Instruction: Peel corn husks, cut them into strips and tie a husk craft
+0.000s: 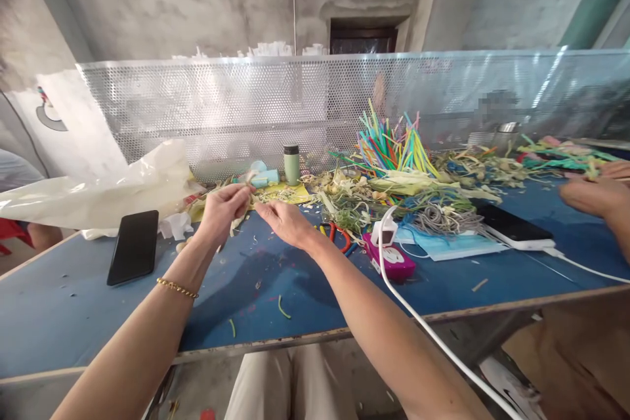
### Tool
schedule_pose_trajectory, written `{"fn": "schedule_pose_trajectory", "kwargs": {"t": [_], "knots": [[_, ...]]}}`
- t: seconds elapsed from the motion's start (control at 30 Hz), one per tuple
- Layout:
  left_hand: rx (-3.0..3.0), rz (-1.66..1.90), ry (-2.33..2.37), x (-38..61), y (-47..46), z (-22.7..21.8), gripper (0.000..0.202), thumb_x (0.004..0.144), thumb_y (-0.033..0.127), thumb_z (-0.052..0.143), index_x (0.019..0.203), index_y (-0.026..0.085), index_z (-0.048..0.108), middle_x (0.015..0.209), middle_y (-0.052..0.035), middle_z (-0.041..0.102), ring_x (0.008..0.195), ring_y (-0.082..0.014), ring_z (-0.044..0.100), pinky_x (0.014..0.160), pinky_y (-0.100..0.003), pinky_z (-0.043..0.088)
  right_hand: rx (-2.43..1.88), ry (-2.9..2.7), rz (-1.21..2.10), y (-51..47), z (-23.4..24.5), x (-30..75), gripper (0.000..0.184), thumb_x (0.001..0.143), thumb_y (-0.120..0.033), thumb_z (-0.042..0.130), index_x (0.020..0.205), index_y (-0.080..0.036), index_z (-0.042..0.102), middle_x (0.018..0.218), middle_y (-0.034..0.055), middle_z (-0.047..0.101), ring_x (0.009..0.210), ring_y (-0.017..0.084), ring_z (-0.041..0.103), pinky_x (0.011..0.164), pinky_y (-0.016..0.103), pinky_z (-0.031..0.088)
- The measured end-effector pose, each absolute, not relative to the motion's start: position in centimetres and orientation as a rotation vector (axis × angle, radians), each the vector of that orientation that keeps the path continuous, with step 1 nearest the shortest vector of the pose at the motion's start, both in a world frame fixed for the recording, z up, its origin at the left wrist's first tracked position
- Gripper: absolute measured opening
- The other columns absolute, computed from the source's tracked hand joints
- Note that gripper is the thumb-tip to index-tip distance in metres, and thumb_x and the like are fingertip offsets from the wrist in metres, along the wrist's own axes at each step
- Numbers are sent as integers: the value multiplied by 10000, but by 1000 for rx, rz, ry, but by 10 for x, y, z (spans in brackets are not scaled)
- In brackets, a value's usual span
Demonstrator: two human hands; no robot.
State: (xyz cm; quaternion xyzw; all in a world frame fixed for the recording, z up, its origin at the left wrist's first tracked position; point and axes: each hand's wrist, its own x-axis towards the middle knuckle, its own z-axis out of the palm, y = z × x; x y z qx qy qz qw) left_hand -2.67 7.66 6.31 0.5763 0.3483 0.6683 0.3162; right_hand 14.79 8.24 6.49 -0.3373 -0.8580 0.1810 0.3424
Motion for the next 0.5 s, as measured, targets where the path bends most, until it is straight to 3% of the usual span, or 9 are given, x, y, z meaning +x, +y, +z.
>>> {"fn": "schedule_pose_trajectory", "kwargs": {"t": [0.1, 0.27, 0.4, 0.5], "knots": [[1262, 2035, 866, -44, 79, 71, 274, 728, 358, 721, 854, 116, 707, 542, 40, 497, 428, -44, 362, 404, -185, 231, -1073, -2326, 144, 59, 75, 166, 329, 889, -485, 572, 846, -163, 624, 762, 36, 635, 700, 149, 551, 642, 264, 348], [1061, 2127, 796, -54, 78, 77, 300, 667, 350, 748, 832, 108, 681, 526, 42, 508, 417, -52, 385, 395, -186, 250, -1246, -2741, 508, -1, 61, 185, 305, 704, -481, 737, 661, -197, 633, 624, -3, 651, 580, 143, 562, 530, 255, 305], [1097, 2100, 799, -48, 77, 76, 288, 668, 336, 748, 823, 104, 678, 516, 45, 503, 404, -45, 377, 390, -181, 239, -1187, -2730, 518, -8, 36, 187, 130, 813, -279, 637, 712, -204, 604, 763, 4, 707, 751, 166, 632, 617, 251, 358], [1098, 2139, 797, -49, 76, 77, 264, 681, 324, 739, 814, 105, 675, 514, 43, 500, 417, -50, 390, 394, -178, 247, -1111, -2682, 339, 2, 32, 182, 126, 870, -238, 559, 755, -194, 585, 827, 31, 708, 792, 178, 640, 672, 263, 383]]}}
